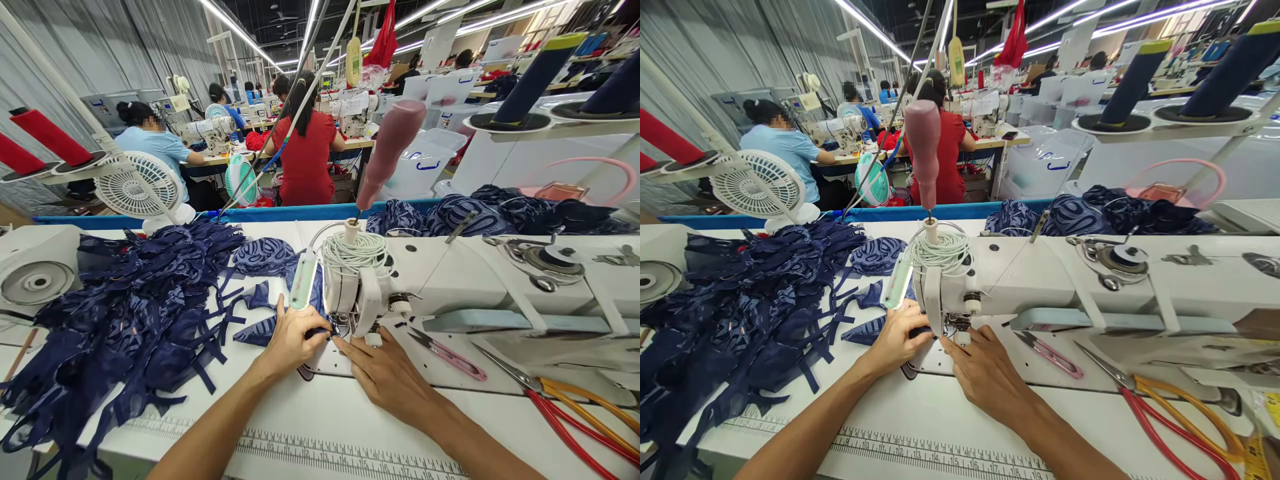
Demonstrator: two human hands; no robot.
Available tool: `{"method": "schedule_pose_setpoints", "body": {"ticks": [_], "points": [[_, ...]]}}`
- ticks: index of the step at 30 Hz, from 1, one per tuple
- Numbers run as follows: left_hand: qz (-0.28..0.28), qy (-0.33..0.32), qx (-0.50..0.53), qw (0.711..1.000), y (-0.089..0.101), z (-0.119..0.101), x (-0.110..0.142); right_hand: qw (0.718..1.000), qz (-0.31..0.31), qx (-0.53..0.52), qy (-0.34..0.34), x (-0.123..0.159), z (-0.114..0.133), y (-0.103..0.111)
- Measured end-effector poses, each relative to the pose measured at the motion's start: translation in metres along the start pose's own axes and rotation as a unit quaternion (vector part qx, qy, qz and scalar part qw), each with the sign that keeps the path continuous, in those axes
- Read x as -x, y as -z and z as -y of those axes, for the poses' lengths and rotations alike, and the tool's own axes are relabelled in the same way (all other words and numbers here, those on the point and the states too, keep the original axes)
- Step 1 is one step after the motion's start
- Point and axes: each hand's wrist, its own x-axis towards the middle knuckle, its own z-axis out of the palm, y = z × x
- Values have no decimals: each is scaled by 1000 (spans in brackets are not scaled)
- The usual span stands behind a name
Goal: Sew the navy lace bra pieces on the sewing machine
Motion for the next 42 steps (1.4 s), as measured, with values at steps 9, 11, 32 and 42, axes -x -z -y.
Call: {"method": "schedule_pose_setpoints", "body": {"ticks": [9,11,32,42], "points": [[4,2,-5,1000,1,-4,0,1000,-1,-14,-6,-1,-1,3],[4,1,-7,1000,1,-4,0,1000,2,-20,-15,-1,-2,5],[-17,-53,-65,996,-2,-6,6,999,-13,32,12,-2,0,-2],[-39,-190,-205,959,-3,-8,20,999,-46,9,-18,-5,3,3]]}}
